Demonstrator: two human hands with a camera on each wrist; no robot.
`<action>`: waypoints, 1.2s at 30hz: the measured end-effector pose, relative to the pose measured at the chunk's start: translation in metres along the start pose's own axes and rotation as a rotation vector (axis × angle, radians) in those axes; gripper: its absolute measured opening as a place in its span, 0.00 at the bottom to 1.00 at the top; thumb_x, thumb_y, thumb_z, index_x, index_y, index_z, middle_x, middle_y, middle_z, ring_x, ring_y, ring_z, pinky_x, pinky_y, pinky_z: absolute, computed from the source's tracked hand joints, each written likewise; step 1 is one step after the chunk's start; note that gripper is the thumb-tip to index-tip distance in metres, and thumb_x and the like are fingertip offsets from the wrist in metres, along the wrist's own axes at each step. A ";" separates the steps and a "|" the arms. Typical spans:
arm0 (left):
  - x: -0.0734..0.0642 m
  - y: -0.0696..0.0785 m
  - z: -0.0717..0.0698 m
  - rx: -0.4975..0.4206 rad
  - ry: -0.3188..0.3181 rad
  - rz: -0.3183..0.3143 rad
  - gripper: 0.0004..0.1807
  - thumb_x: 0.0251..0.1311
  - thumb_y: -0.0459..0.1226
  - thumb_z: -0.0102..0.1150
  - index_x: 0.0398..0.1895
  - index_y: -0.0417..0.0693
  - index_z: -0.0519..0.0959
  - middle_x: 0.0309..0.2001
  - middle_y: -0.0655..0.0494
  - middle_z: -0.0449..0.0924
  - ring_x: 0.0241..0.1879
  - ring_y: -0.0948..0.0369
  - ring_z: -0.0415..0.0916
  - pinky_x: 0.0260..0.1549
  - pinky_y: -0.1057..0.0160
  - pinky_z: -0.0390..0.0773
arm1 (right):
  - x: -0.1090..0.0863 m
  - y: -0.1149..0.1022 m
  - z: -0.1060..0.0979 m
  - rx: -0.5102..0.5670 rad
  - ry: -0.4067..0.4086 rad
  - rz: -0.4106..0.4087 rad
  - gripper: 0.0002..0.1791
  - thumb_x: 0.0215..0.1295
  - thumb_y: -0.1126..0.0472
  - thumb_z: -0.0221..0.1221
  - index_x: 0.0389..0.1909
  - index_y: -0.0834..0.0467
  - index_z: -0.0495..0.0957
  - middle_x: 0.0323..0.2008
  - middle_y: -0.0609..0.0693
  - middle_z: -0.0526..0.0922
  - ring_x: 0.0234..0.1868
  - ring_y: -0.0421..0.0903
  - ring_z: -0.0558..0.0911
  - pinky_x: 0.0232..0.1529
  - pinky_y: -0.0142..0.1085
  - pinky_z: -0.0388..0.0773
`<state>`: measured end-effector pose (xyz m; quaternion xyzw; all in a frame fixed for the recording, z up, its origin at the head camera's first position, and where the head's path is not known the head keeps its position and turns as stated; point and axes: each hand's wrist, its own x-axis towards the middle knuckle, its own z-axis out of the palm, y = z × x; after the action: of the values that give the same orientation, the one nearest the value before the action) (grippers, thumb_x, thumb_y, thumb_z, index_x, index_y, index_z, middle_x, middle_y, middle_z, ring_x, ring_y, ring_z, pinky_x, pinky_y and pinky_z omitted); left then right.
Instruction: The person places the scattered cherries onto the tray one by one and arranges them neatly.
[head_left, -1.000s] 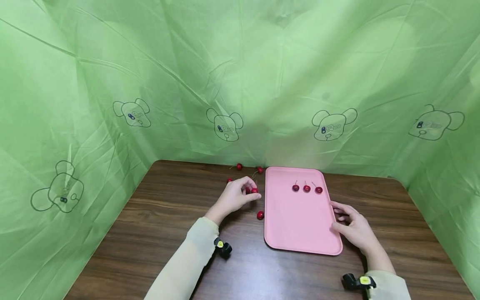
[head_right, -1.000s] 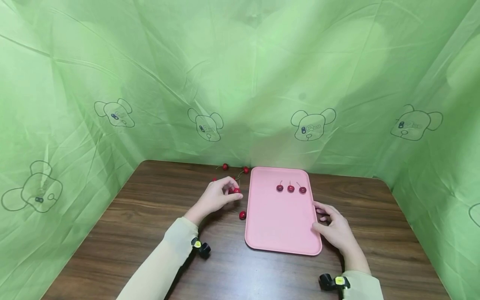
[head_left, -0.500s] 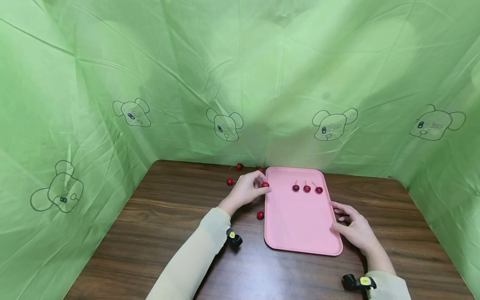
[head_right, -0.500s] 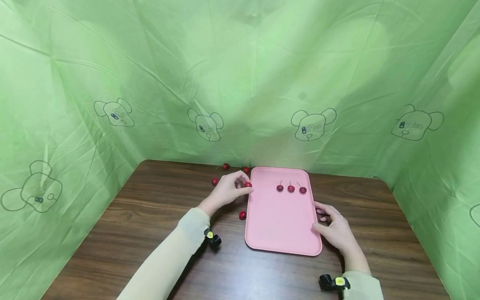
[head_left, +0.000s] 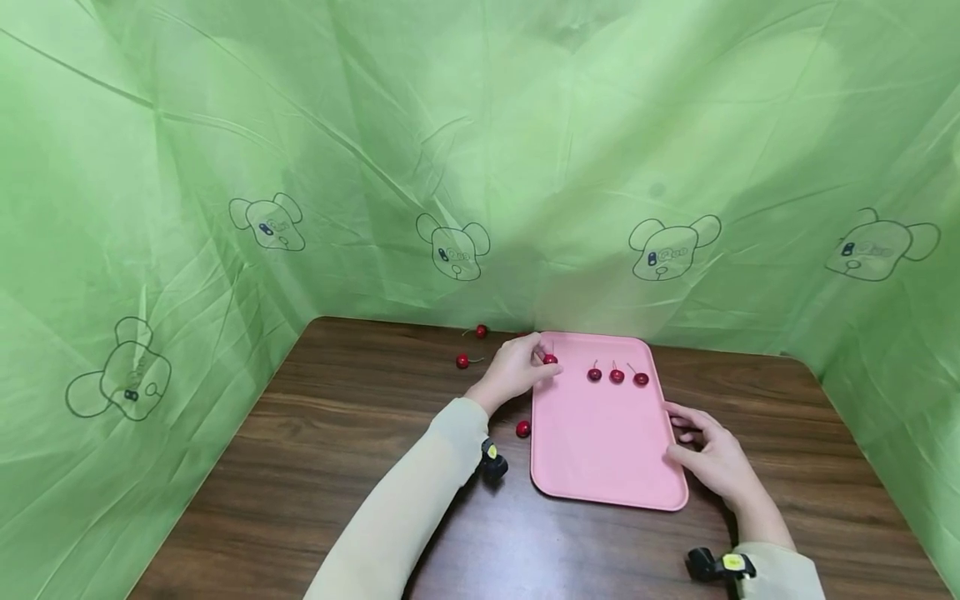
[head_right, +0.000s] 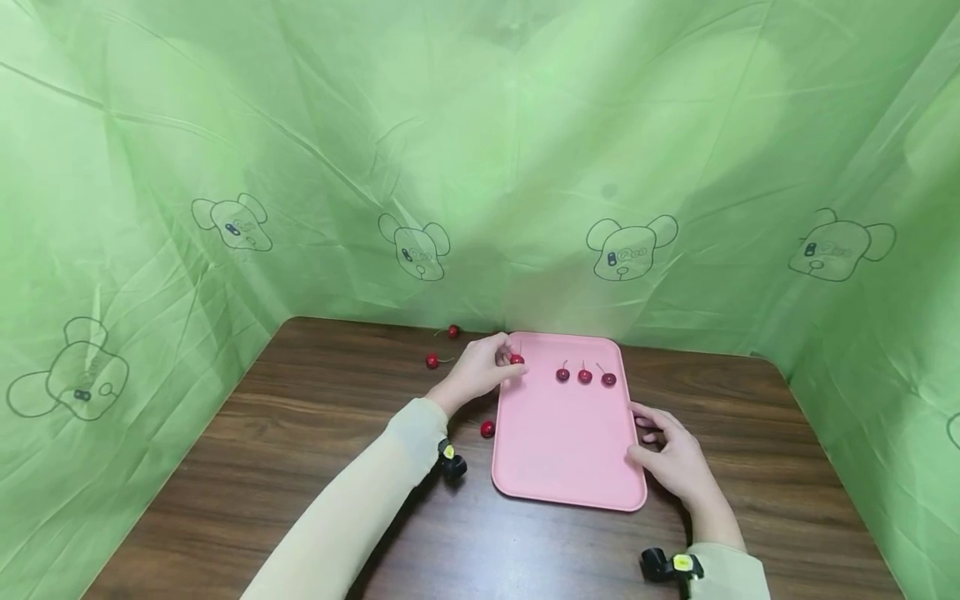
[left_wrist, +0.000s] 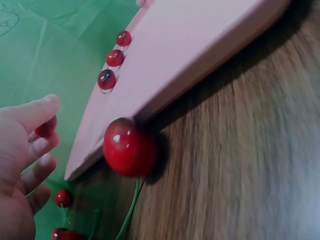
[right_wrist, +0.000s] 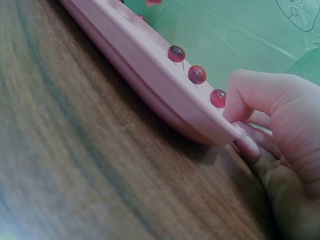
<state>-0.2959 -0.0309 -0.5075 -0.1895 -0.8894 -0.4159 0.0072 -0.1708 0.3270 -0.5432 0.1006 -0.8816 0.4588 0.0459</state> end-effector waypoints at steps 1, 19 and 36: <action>0.002 0.000 0.002 0.002 0.003 -0.007 0.15 0.66 0.46 0.78 0.45 0.52 0.82 0.37 0.61 0.84 0.35 0.66 0.81 0.39 0.67 0.81 | 0.000 0.000 0.000 0.001 0.000 -0.004 0.37 0.61 0.71 0.74 0.73 0.65 0.77 0.61 0.64 0.83 0.50 0.33 0.79 0.48 0.22 0.74; 0.019 0.005 0.034 0.220 0.032 0.009 0.12 0.63 0.49 0.79 0.34 0.57 0.85 0.30 0.68 0.81 0.34 0.65 0.77 0.50 0.54 0.75 | 0.001 0.001 -0.001 -0.006 -0.005 0.019 0.37 0.62 0.72 0.73 0.74 0.64 0.76 0.60 0.63 0.83 0.50 0.33 0.79 0.48 0.21 0.74; 0.018 0.008 0.044 0.299 0.030 -0.032 0.17 0.63 0.53 0.80 0.37 0.56 0.83 0.31 0.69 0.78 0.40 0.63 0.72 0.53 0.55 0.68 | 0.001 0.002 0.001 -0.014 -0.005 0.034 0.37 0.62 0.71 0.73 0.74 0.63 0.76 0.60 0.63 0.83 0.50 0.33 0.79 0.47 0.22 0.74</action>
<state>-0.3032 0.0128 -0.5272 -0.1659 -0.9441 -0.2817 0.0420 -0.1720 0.3273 -0.5447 0.0862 -0.8865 0.4532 0.0364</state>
